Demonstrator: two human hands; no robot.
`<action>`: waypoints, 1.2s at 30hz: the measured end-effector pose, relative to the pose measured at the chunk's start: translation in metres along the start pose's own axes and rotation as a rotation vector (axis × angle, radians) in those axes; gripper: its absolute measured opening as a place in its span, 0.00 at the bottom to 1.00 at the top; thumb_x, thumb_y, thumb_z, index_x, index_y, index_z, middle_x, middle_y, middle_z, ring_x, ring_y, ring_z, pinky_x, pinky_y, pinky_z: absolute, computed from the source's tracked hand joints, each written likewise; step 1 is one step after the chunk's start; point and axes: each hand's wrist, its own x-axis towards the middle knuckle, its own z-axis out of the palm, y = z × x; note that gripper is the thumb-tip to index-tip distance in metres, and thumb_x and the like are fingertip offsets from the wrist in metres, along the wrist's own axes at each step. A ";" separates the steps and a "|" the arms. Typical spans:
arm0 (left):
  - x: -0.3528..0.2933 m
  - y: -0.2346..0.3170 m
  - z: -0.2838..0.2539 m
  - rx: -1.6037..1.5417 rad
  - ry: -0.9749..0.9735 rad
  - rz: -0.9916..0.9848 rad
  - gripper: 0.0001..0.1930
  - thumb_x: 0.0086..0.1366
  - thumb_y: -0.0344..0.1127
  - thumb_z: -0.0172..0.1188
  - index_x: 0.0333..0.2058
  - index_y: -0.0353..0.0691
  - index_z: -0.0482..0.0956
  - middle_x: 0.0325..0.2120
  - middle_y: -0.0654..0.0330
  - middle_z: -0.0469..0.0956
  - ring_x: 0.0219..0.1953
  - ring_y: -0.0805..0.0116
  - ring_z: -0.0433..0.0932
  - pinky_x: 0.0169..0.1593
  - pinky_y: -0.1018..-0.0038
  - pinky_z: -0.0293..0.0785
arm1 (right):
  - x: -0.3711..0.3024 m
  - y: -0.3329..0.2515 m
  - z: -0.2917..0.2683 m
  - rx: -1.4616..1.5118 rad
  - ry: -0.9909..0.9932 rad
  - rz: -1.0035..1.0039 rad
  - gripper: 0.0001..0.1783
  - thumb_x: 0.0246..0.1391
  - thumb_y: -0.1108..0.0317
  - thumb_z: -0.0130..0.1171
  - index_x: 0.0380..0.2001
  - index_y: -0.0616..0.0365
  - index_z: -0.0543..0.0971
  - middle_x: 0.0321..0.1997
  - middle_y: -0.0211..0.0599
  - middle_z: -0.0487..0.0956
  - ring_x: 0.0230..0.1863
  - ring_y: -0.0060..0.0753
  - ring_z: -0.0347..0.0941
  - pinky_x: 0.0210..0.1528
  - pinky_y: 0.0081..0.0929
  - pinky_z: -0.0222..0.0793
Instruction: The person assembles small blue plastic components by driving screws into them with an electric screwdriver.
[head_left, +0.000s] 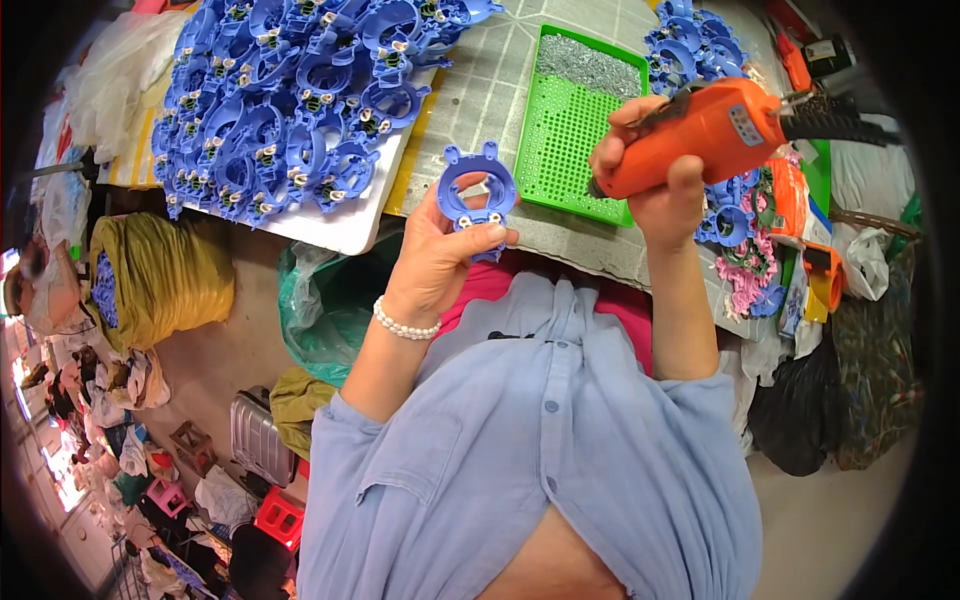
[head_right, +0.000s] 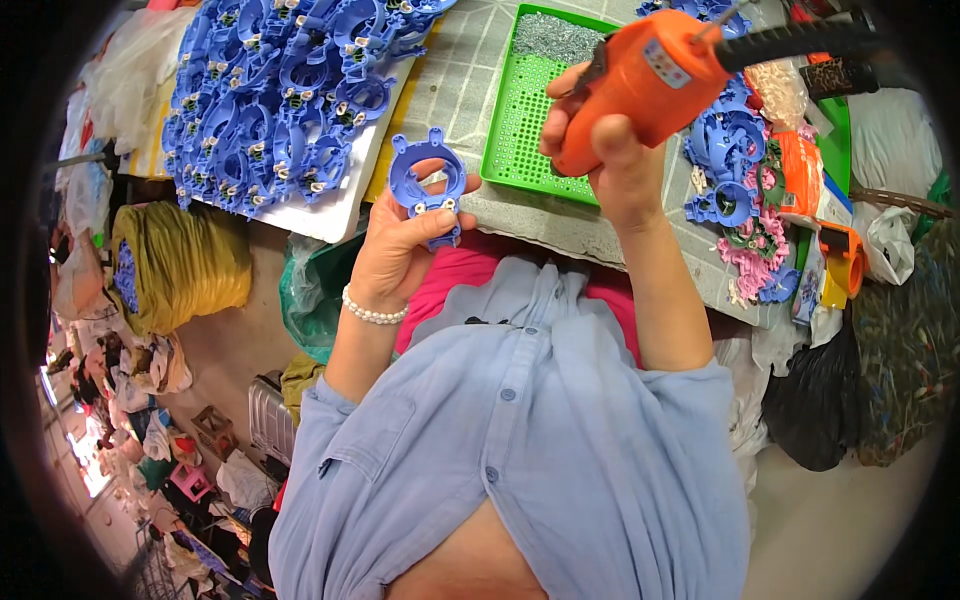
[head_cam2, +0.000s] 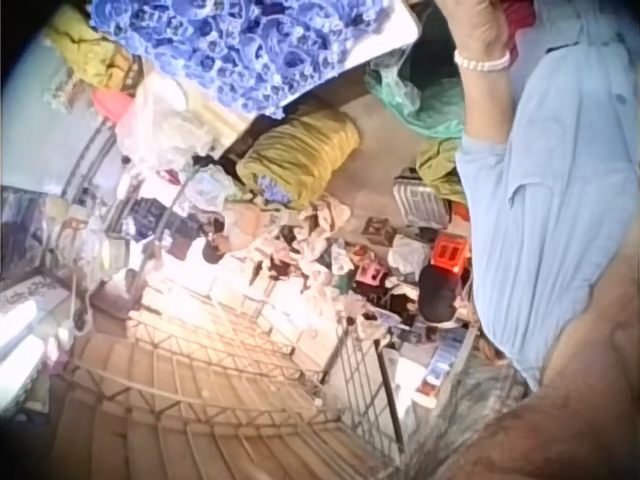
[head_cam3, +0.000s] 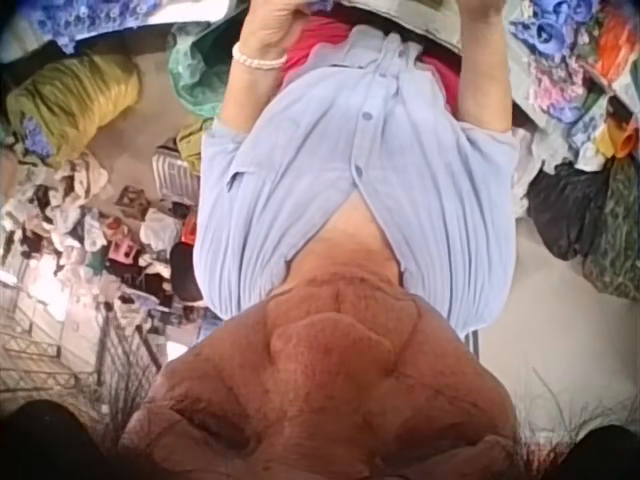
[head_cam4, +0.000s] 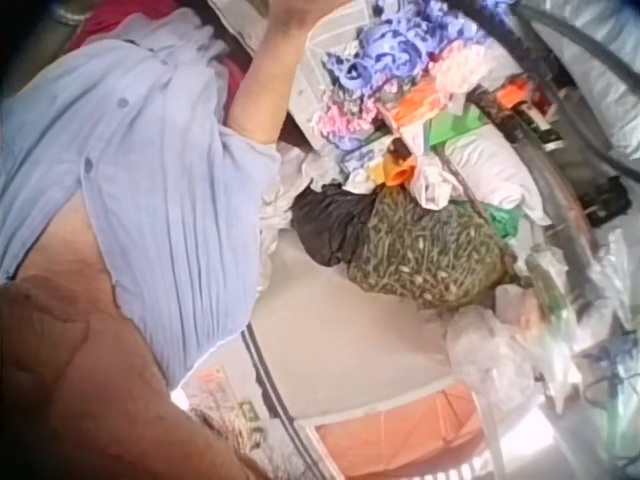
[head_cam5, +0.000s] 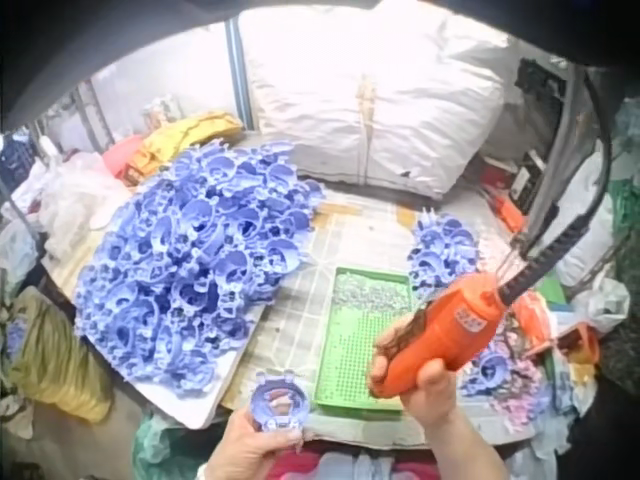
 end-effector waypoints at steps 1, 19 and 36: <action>0.001 -0.001 -0.003 0.000 0.000 -0.013 0.31 0.50 0.22 0.64 0.54 0.37 0.63 0.44 0.44 0.75 0.34 0.62 0.81 0.40 0.72 0.78 | -0.001 0.002 -0.002 -0.002 0.004 0.002 0.46 0.40 0.28 0.58 0.41 0.65 0.69 0.26 0.34 0.74 0.24 0.28 0.69 0.26 0.24 0.66; 0.009 -0.017 0.012 0.017 -0.022 -0.111 0.26 0.51 0.23 0.66 0.48 0.34 0.66 0.39 0.53 0.77 0.35 0.63 0.81 0.36 0.73 0.80 | -0.023 0.053 -0.011 0.074 0.126 -0.126 0.44 0.37 0.30 0.61 0.40 0.63 0.71 0.24 0.31 0.73 0.25 0.23 0.70 0.27 0.21 0.68; 0.008 -0.020 0.014 0.048 -0.041 -0.125 0.27 0.51 0.18 0.61 0.51 0.35 0.63 0.41 0.51 0.75 0.32 0.63 0.81 0.29 0.77 0.79 | -0.026 0.058 -0.011 0.064 0.134 -0.137 0.43 0.38 0.30 0.61 0.39 0.63 0.71 0.24 0.32 0.73 0.25 0.25 0.70 0.27 0.23 0.69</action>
